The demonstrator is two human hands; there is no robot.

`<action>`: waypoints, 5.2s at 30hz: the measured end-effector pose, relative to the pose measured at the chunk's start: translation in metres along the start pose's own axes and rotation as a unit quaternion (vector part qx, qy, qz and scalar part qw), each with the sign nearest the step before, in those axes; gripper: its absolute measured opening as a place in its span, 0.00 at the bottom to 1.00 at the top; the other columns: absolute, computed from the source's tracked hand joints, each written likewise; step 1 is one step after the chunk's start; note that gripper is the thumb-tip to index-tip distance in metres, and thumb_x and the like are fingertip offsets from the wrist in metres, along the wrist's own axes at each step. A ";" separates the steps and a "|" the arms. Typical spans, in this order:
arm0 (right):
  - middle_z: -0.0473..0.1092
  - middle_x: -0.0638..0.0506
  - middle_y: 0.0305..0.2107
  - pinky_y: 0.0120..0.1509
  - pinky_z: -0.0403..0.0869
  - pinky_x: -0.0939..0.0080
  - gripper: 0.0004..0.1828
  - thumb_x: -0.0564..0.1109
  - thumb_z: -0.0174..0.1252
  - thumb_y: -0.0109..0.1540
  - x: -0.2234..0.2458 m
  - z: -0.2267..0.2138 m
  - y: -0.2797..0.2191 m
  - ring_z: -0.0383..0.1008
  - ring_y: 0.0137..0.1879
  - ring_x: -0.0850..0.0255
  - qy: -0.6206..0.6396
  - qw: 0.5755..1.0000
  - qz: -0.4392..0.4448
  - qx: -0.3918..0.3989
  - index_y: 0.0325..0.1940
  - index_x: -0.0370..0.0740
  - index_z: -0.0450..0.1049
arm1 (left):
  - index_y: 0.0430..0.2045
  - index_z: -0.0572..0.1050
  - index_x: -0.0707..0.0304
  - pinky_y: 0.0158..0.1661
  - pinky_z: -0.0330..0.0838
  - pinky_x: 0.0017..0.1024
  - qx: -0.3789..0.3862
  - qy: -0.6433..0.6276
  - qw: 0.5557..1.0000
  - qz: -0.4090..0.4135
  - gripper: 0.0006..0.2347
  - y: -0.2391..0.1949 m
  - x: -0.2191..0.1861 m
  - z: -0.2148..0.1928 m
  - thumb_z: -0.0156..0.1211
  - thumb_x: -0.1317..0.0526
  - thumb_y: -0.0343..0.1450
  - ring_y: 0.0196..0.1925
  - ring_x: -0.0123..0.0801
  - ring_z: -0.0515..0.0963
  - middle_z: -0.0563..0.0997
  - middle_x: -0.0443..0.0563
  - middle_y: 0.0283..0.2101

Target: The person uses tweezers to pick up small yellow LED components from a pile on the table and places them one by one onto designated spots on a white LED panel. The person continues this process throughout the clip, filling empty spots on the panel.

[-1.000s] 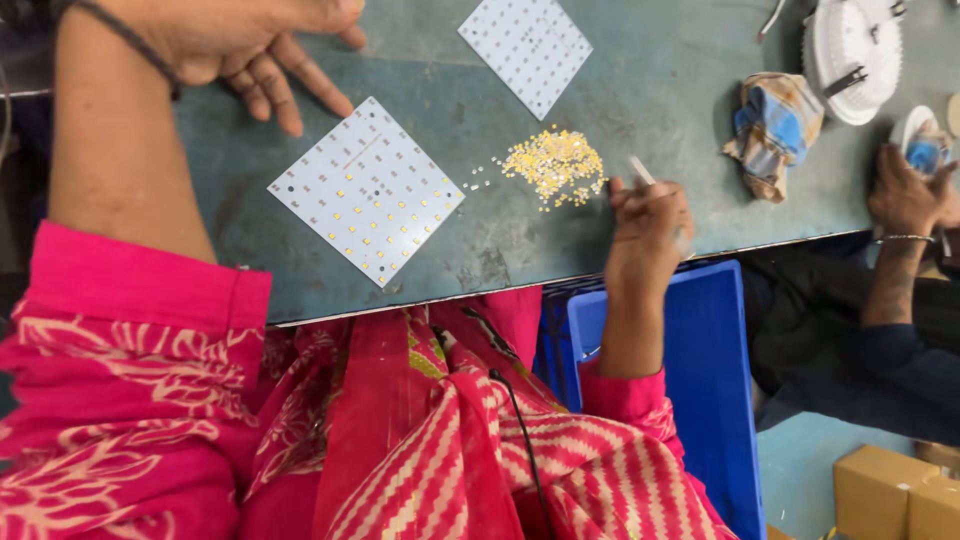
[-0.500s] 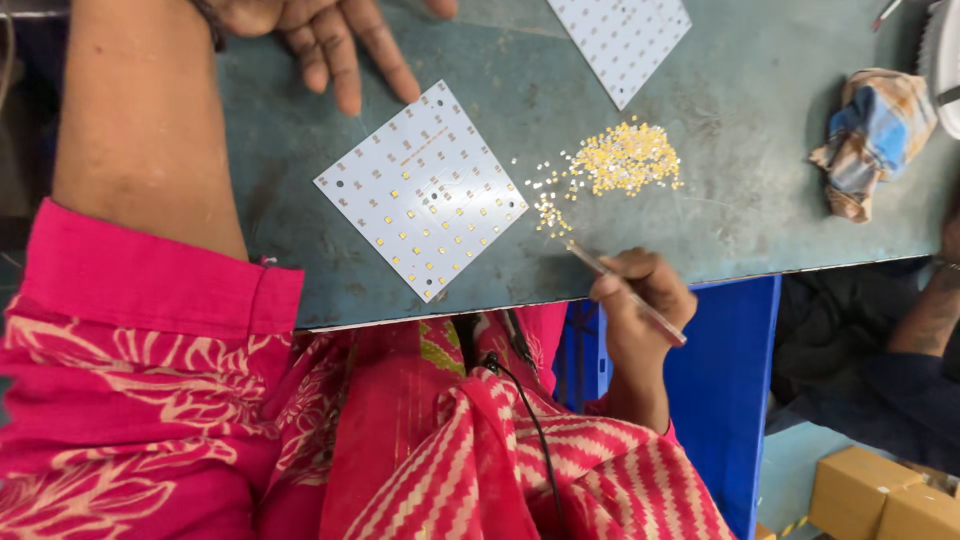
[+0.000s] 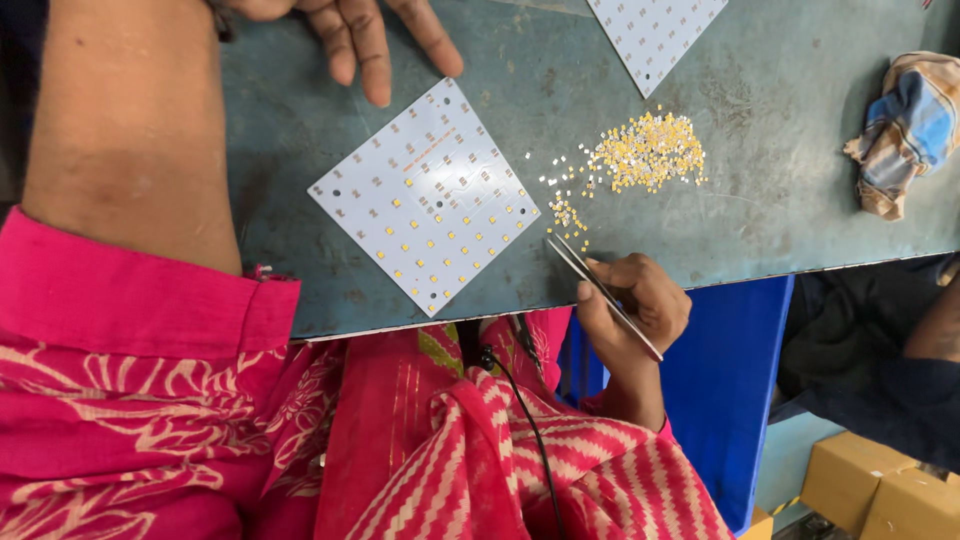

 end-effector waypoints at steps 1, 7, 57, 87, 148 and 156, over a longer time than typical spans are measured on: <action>0.74 0.46 0.31 0.39 0.74 0.69 0.13 0.36 0.69 0.63 0.000 0.000 0.000 0.77 0.35 0.64 0.018 1.000 -0.009 -0.004 0.35 0.29 0.69 | 0.77 0.62 0.64 0.49 0.77 0.32 0.006 -0.001 1.000 0.003 0.57 0.000 0.000 -0.001 0.79 0.37 0.50 0.46 0.34 0.85 0.85 0.64 0.51; 0.74 0.44 0.30 0.37 0.71 0.68 0.14 0.36 0.70 0.59 0.003 -0.001 0.001 0.76 0.33 0.63 -0.026 0.999 -0.001 0.022 0.33 0.28 0.69 | 0.73 0.65 0.61 0.42 0.77 0.33 0.006 -0.008 1.000 -0.010 0.54 0.008 -0.003 0.002 0.73 0.33 0.50 0.41 0.34 0.85 0.86 0.64 0.48; 0.73 0.53 0.28 0.36 0.63 0.73 0.05 0.36 0.65 0.66 -0.007 -0.005 0.012 0.66 0.32 0.75 -0.021 0.983 0.151 -0.105 0.41 0.29 0.76 | 0.59 0.71 0.66 0.16 0.74 0.28 -0.334 -0.027 0.925 -0.181 0.33 0.040 -0.113 0.084 0.60 0.41 0.65 0.19 0.40 0.85 0.89 0.66 0.39; 0.73 0.47 0.26 0.35 0.70 0.61 0.09 0.39 0.67 0.59 0.051 0.046 0.000 0.75 0.31 0.57 -0.058 0.993 -0.097 0.015 0.32 0.35 0.72 | 0.53 0.73 0.71 0.15 0.74 0.26 -0.369 0.007 0.915 -0.162 0.33 0.034 -0.119 0.091 0.63 0.40 0.62 0.19 0.39 0.86 0.88 0.67 0.36; 0.73 0.47 0.25 0.31 0.64 0.63 0.12 0.40 0.68 0.59 0.038 0.033 0.016 0.69 0.26 0.61 -0.036 0.995 -0.084 0.044 0.29 0.34 0.70 | 0.53 0.73 0.72 0.17 0.76 0.25 -0.348 -0.004 0.925 -0.150 0.32 0.037 -0.110 0.085 0.63 0.41 0.64 0.20 0.40 0.87 0.88 0.69 0.39; 0.73 0.48 0.26 0.32 0.65 0.66 0.09 0.37 0.67 0.60 0.021 0.013 0.009 0.69 0.27 0.66 -0.031 0.999 0.020 0.005 0.33 0.32 0.73 | 0.57 0.71 0.65 0.16 0.74 0.24 -0.332 -0.027 0.924 -0.185 0.31 0.039 -0.113 0.085 0.61 0.42 0.65 0.20 0.38 0.86 0.89 0.67 0.39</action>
Point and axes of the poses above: each hand's wrist, its own y-axis towards the middle knuckle, its own z-axis out of the palm, x = y × z, the point moved 3 cm from there along y, towards the middle knuckle
